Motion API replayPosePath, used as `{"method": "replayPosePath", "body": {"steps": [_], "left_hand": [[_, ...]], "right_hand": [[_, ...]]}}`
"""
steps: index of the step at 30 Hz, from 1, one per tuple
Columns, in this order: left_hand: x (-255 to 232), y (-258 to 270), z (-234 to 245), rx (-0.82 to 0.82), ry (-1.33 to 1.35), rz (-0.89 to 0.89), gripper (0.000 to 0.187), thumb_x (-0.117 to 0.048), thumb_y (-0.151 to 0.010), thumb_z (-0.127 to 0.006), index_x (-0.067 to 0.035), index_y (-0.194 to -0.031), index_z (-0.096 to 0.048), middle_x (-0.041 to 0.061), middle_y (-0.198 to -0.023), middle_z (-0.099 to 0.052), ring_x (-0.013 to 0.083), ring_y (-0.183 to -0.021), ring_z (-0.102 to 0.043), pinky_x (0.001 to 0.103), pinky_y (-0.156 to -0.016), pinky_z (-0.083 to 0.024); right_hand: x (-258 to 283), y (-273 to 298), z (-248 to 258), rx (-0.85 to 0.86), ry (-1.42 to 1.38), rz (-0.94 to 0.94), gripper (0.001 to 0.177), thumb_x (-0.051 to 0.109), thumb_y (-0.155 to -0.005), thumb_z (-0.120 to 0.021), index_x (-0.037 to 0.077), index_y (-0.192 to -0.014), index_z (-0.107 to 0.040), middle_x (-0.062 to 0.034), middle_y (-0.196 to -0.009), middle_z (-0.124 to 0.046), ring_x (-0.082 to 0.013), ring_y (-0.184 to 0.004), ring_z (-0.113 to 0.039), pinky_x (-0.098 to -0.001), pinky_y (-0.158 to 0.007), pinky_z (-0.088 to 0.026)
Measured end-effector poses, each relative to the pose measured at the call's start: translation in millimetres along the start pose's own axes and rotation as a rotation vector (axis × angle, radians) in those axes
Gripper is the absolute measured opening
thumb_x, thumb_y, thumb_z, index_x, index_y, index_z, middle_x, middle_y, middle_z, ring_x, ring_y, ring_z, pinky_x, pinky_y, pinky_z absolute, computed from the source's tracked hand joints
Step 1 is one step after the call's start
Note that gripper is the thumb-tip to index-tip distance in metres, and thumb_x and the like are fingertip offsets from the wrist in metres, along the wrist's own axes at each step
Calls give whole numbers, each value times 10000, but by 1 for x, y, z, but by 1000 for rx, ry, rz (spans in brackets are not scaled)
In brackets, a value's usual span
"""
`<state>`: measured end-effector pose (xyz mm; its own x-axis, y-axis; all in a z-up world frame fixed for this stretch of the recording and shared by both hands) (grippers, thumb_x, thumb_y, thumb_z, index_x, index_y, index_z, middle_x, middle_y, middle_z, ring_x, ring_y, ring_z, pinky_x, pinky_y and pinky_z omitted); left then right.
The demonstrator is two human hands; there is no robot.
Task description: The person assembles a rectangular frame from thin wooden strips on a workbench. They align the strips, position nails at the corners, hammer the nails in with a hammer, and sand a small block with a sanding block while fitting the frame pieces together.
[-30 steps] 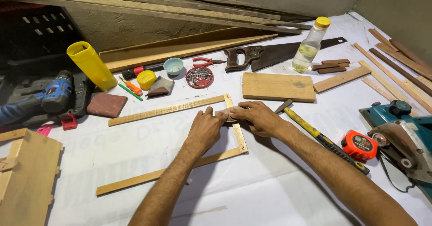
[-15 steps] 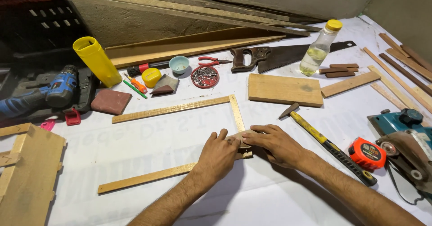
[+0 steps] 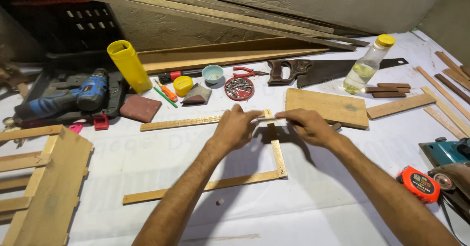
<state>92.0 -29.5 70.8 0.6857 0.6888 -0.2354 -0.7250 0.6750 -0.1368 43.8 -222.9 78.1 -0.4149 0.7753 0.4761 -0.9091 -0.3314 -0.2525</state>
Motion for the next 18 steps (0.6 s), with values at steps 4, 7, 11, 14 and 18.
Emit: {"method": "replayPosePath", "body": {"steps": [4, 7, 11, 14, 18], "left_hand": [[29, 44, 87, -329, 131, -1, 341, -208, -939, -698, -151, -1274, -727, 157, -905, -725, 318, -892, -608, 469, -766, -531], [47, 80, 132, -481, 197, 75, 323, -230, -953, -708, -163, -1267, -743, 160, -827, -679, 290, -870, -601, 437, -774, -523], [55, 127, 172, -682, 128, 36, 292, -241, -923, -754, -106, -1182, -751, 119, -1062, -750, 270, -955, -575, 409, -843, -520], [56, 158, 193, -742, 98, 2, 269, -242, -909, -771, -92, -1132, -761, 99, -1263, -748, 257, -975, -577, 392, -881, -518], [62, 192, 207, -735, 79, 50, 245, -254, -904, -780, -100, -1094, -770, 70, -1288, -743, 250, -1036, -600, 378, -917, -505]], "right_hand": [[-30, 12, 24, -149, -302, -337, 351, 138, -1002, -589, 124, -1334, -701, -69, -1021, -769, -166, -762, -624, -338, -667, -522], [-15, 6, 43, -282, -643, -195, 321, 217, -1078, -564, 29, -1314, -672, -47, -1057, -712, -103, -920, -635, -258, -818, -539], [14, -10, 42, -292, -972, -250, 335, 264, -1129, -499, 4, -1279, -648, -37, -1093, -699, -105, -948, -640, -271, -853, -541], [41, -25, 28, -231, -1092, -245, 321, 271, -1136, -489, 11, -1246, -641, -27, -1086, -694, -99, -941, -646, -279, -842, -550], [58, -43, 5, -151, -1178, -146, 288, 267, -1186, -516, 9, -1202, -644, -27, -1034, -680, -94, -867, -612, -275, -743, -510]]}}
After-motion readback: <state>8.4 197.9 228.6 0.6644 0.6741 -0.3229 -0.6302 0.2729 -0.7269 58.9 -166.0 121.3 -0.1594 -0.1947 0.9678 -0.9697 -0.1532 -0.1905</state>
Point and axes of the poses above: each hand's wrist, its own y-axis away from the middle knuckle, its own z-axis out of the back of the hand, x = y × z, the point moved 6 cm from there along -y, towards the middle knuckle
